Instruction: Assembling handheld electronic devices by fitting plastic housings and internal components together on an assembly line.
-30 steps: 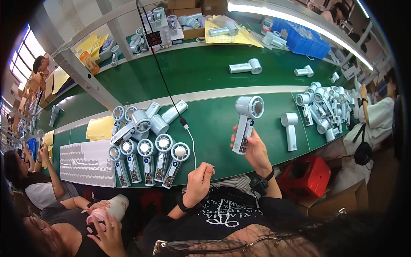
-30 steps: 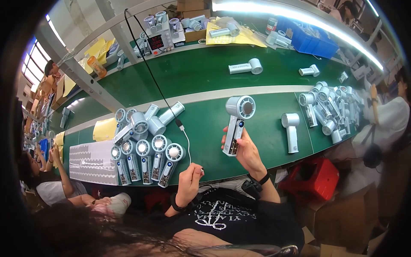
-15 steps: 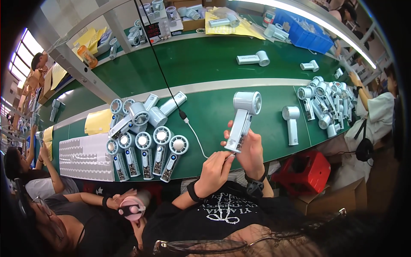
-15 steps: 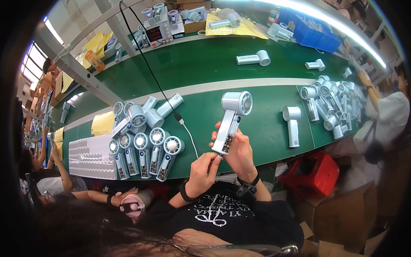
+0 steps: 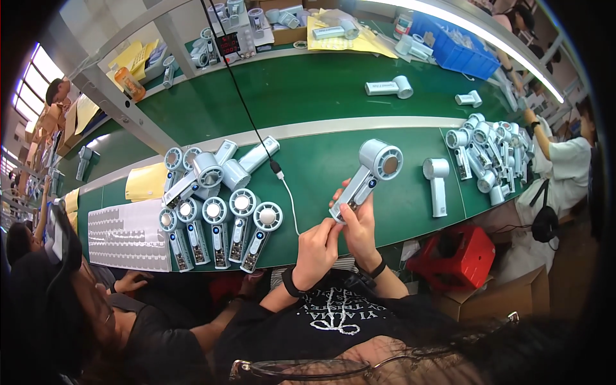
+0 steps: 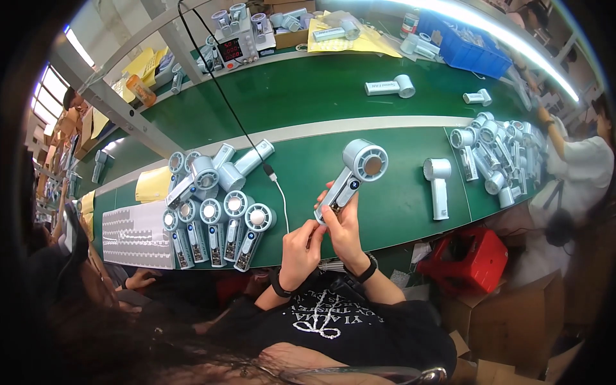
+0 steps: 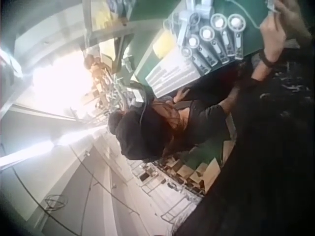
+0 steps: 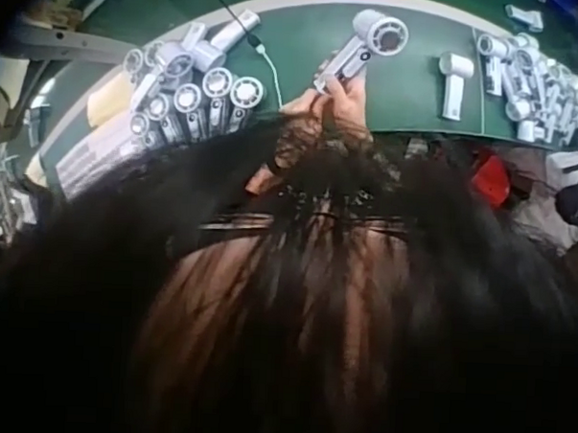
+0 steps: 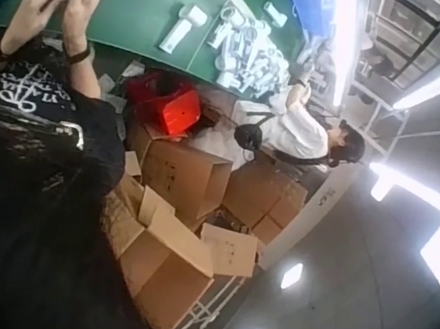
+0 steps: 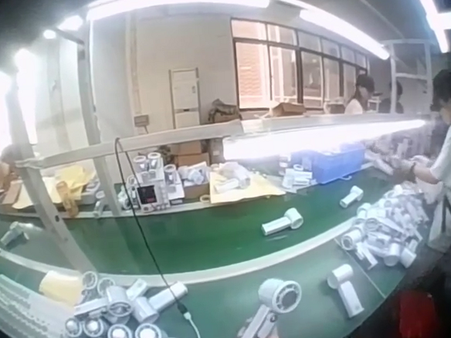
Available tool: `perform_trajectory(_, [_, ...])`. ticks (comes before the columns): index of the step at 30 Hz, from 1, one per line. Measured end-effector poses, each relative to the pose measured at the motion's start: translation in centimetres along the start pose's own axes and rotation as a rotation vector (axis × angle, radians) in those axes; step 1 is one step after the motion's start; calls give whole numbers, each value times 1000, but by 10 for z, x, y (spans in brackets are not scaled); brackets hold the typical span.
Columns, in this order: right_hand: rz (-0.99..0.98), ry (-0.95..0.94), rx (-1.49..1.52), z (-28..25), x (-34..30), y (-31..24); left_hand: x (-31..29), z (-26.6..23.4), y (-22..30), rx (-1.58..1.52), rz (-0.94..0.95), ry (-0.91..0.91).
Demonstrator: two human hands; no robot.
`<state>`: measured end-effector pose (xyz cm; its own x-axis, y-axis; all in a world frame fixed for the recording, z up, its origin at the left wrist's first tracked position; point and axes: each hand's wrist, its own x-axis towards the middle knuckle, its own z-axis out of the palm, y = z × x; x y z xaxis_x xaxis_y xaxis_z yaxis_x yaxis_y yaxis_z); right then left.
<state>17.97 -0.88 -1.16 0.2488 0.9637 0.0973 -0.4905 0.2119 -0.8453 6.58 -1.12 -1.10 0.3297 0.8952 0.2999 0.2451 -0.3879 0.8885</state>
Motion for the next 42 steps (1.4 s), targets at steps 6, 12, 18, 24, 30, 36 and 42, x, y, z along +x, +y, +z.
perform_trajectory(6, [-41,-21,-123,1,-7,-3,-1,-11,-3,-214,-87,-92])
perform_trajectory(12, [-180,-107,-188,5,-12,-12,0,-18,-9,-254,-9,16])
perform_trajectory(18, [-74,-399,-96,-30,-12,-36,-10,-36,-14,-597,-60,2])
perform_trajectory(24, [-246,-367,-891,-70,2,-63,-18,-46,-23,-753,-191,-125])
perform_trajectory(30, [-781,-431,-825,-62,15,-74,-17,-49,-19,-688,-158,-242])
perform_trajectory(36, [-825,-385,-790,-61,13,-66,-14,-51,-6,-388,-114,-170])
perform_trajectory(42, [-747,-344,-785,-58,8,-65,-10,-46,-2,-183,41,-40])
